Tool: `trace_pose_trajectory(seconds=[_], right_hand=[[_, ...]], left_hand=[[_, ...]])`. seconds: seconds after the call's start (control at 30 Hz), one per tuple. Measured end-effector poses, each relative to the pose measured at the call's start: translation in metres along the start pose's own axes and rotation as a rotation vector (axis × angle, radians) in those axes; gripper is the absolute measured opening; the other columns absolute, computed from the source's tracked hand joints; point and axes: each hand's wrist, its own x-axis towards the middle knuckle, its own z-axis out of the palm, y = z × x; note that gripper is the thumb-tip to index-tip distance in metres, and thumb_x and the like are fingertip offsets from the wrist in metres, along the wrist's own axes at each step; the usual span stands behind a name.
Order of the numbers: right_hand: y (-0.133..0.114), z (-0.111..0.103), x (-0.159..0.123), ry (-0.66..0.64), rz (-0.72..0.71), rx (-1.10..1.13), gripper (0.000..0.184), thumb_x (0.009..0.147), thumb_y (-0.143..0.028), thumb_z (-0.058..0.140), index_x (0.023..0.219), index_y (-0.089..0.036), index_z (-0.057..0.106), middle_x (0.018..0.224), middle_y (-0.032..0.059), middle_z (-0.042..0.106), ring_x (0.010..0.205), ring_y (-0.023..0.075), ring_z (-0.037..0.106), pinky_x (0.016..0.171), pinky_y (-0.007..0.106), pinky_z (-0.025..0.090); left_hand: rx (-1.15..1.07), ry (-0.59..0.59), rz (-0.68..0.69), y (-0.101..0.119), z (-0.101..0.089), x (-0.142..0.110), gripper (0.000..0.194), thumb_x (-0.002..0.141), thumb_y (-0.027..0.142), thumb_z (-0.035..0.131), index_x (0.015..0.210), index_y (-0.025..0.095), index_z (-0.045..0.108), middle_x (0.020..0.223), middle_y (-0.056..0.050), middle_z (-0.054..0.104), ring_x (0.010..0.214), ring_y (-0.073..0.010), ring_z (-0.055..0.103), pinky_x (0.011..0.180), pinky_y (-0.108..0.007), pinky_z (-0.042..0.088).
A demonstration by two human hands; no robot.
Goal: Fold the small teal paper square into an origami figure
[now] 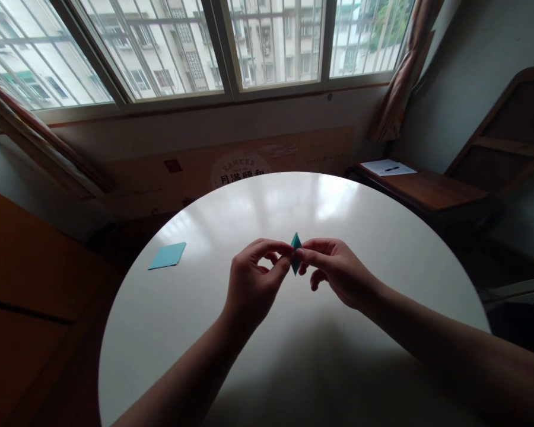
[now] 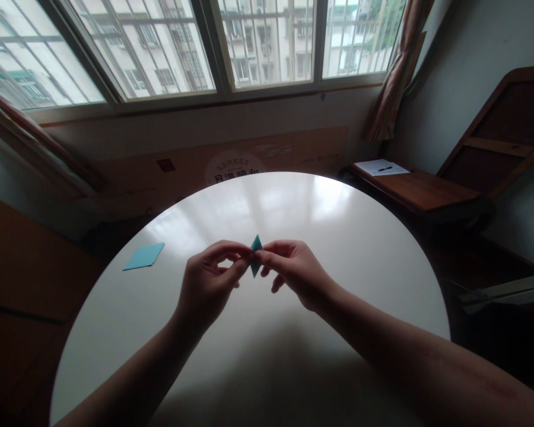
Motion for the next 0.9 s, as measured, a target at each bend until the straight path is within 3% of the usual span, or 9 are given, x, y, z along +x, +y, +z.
trace_pose_trajectory(seconds=[0.23,0.57,0.73,0.9], right_hand=[[-0.0035,0.0013,-0.0018,0.020,0.021,-0.003,0.026,0.077,-0.039,0.080,0.090,-0.017,0.078,0.076,0.0057,0.068,0.070,0.0164,0.061,0.044,0.019,0.045],[-0.0040,0.0000,-0.0026,-0.002,-0.028,-0.040,0.023,0.080,-0.037,0.078,0.092,-0.017,0.078,0.076,0.0059,0.068,0.072,0.0170,0.062,0.046,0.020,0.048],[-0.0031,0.0013,-0.0039,0.043,-0.091,-0.119,0.023,0.081,-0.038,0.076,0.086,-0.016,0.077,0.076,0.0050,0.069,0.067,0.0154,0.062,0.047,0.021,0.049],[-0.0048,0.0051,-0.0061,0.026,-0.139,-0.251,0.017,0.081,-0.032,0.076,0.085,-0.015,0.076,0.076,0.0043,0.071,0.065,0.0148,0.061,0.050,0.023,0.050]], left_hand=[[-0.043,-0.056,0.076,-0.0001,-0.0033,0.0019,0.009,0.080,0.020,0.073,0.089,0.018,0.077,0.095,-0.007,0.072,0.076,-0.0181,0.066,0.047,-0.021,0.050],[0.044,-0.063,0.081,0.0042,-0.0055,0.0027,0.008,0.079,0.019,0.074,0.087,0.019,0.077,0.084,-0.006,0.074,0.074,-0.0185,0.067,0.049,-0.022,0.051],[-0.128,-0.091,-0.078,-0.0003,-0.0052,0.0049,0.023,0.080,0.033,0.076,0.095,0.016,0.075,0.088,-0.008,0.074,0.076,-0.0205,0.067,0.044,-0.021,0.051],[-0.186,-0.168,-0.163,-0.0021,-0.0053,0.0067,0.020,0.081,0.034,0.074,0.083,0.014,0.075,0.070,-0.004,0.068,0.060,-0.0139,0.059,0.041,-0.018,0.047]])
